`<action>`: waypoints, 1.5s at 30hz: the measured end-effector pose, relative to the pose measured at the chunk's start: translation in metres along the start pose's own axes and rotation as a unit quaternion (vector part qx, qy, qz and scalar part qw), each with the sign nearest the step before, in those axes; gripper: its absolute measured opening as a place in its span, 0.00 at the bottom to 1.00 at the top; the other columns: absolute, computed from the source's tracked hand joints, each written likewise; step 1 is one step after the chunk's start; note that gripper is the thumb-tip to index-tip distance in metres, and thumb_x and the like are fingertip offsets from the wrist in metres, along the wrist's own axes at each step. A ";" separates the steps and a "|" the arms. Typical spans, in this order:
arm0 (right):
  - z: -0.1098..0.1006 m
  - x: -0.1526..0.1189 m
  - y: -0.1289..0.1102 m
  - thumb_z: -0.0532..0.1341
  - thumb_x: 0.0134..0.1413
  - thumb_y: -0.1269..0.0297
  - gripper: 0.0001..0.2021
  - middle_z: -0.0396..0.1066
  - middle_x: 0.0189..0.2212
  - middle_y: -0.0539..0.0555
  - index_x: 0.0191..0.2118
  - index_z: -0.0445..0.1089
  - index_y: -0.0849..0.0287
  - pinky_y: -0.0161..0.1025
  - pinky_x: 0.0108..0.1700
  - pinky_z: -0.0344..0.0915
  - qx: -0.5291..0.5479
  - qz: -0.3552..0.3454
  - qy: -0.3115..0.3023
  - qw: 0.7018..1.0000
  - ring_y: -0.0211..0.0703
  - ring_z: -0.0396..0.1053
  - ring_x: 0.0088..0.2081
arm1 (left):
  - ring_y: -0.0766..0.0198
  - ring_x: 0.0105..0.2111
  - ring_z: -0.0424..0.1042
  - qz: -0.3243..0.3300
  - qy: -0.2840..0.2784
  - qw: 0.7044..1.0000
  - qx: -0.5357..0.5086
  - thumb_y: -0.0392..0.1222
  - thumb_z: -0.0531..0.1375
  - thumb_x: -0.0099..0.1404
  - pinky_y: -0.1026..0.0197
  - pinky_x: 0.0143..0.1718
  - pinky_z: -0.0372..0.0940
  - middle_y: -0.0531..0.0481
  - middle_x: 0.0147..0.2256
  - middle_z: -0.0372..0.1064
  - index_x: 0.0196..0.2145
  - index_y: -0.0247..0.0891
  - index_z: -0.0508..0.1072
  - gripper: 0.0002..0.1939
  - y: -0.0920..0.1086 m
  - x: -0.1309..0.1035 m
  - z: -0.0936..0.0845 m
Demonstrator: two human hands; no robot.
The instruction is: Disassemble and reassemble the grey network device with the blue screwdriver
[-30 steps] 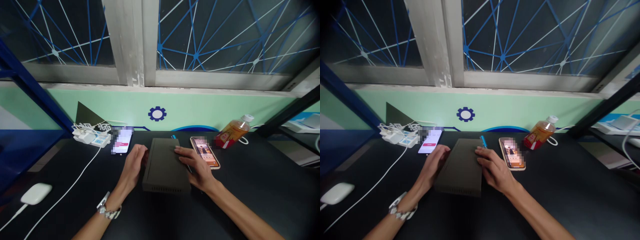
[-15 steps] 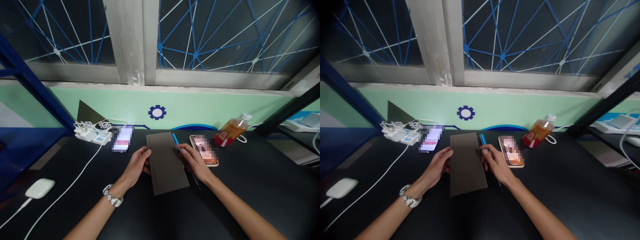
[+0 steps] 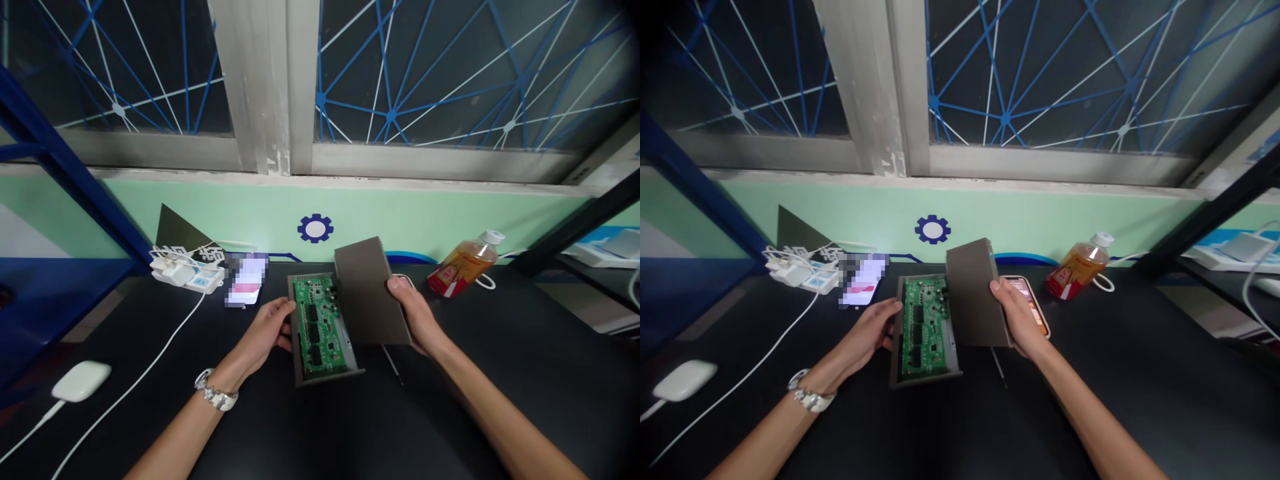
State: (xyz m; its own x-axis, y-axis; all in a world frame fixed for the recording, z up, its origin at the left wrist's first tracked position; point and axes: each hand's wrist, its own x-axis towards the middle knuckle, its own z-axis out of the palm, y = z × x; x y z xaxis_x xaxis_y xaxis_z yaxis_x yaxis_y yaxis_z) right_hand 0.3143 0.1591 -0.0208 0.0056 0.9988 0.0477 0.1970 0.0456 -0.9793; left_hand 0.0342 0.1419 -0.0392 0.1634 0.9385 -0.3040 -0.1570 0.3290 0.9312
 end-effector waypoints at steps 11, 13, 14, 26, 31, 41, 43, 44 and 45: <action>0.032 0.065 -0.066 0.61 0.57 0.63 0.04 0.70 0.26 0.50 0.32 0.68 0.55 0.38 0.30 0.51 -0.486 -0.214 -0.199 0.823 0.41 0.63 0.28 | 0.57 0.24 0.72 0.147 0.075 0.910 0.381 0.50 0.57 0.68 0.60 0.24 0.63 0.48 0.28 0.72 0.52 0.37 0.67 0.19 -0.019 -0.003 0.011; 0.049 0.079 -0.063 0.62 0.55 0.64 0.03 0.74 0.33 0.53 0.36 0.72 0.54 0.39 0.32 0.52 -0.520 -0.225 -0.199 0.800 0.44 0.67 0.33 | 0.52 0.26 0.74 0.173 0.111 0.844 0.496 0.46 0.54 0.69 0.57 0.28 0.62 0.45 0.27 0.73 0.51 0.36 0.68 0.16 -0.018 -0.006 0.013; 0.057 0.085 -0.059 0.62 0.55 0.64 0.05 0.75 0.35 0.54 0.37 0.73 0.54 0.39 0.33 0.53 -0.525 -0.225 -0.200 0.796 0.46 0.68 0.35 | 0.50 0.27 0.75 0.172 0.119 0.818 0.536 0.44 0.53 0.69 0.56 0.29 0.61 0.43 0.27 0.73 0.50 0.35 0.68 0.15 -0.018 -0.007 0.014; 0.070 0.104 -0.010 0.61 0.58 0.66 0.14 0.76 0.43 0.56 0.50 0.72 0.59 0.36 0.42 0.62 -0.449 -0.219 -0.218 0.838 0.43 0.72 0.42 | 0.46 0.30 0.77 0.152 0.145 0.746 0.632 0.50 0.52 0.71 0.56 0.29 0.60 0.40 0.29 0.74 0.58 0.32 0.62 0.24 -0.018 -0.004 0.012; 0.031 0.100 -0.028 0.61 0.58 0.62 0.11 0.77 0.38 0.58 0.44 0.72 0.60 0.40 0.40 0.66 -0.496 -0.081 -0.191 0.843 0.46 0.74 0.39 | 0.52 0.31 0.75 0.247 0.158 0.713 0.637 0.47 0.50 0.73 0.57 0.30 0.63 0.43 0.33 0.73 0.59 0.36 0.62 0.21 -0.003 0.000 0.010; 0.016 0.101 -0.027 0.68 0.52 0.58 0.15 0.76 0.22 0.62 0.28 0.72 0.69 0.39 0.24 0.71 -0.484 0.273 -0.264 0.788 0.45 0.74 0.21 | 0.53 0.43 0.69 0.388 0.032 0.661 0.642 0.34 0.51 0.71 0.51 0.45 0.66 0.43 0.41 0.67 0.42 0.37 0.71 0.09 0.001 0.057 0.044; 0.016 0.103 -0.024 0.66 0.54 0.64 0.10 0.76 0.23 0.61 0.35 0.72 0.70 0.38 0.23 0.72 -0.462 0.276 -0.270 0.798 0.44 0.74 0.21 | 0.54 0.44 0.70 0.376 0.022 0.692 0.616 0.33 0.51 0.70 0.52 0.45 0.67 0.45 0.41 0.68 0.45 0.38 0.71 0.11 -0.009 0.065 0.044; 0.017 0.104 -0.023 0.65 0.55 0.67 0.10 0.77 0.23 0.60 0.39 0.70 0.70 0.37 0.23 0.72 -0.450 0.275 -0.272 0.805 0.44 0.75 0.21 | 0.54 0.44 0.70 0.372 0.020 0.704 0.605 0.33 0.51 0.70 0.52 0.45 0.67 0.45 0.41 0.69 0.46 0.39 0.72 0.12 -0.013 0.068 0.043; 0.017 0.104 -0.021 0.63 0.56 0.70 0.11 0.77 0.24 0.60 0.43 0.68 0.70 0.37 0.23 0.73 -0.437 0.273 -0.273 0.812 0.44 0.75 0.21 | 0.54 0.44 0.70 0.370 0.022 0.714 0.594 0.33 0.51 0.70 0.52 0.46 0.67 0.45 0.41 0.69 0.47 0.40 0.72 0.13 -0.016 0.070 0.042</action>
State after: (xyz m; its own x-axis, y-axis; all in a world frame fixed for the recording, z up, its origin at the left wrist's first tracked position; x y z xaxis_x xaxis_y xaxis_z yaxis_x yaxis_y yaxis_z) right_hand 0.2940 0.2621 0.0015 -0.0631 0.7355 -0.6746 0.9336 -0.1954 -0.3003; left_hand 0.0886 0.1982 -0.0669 0.4296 0.8207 0.3766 0.7569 -0.5548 0.3455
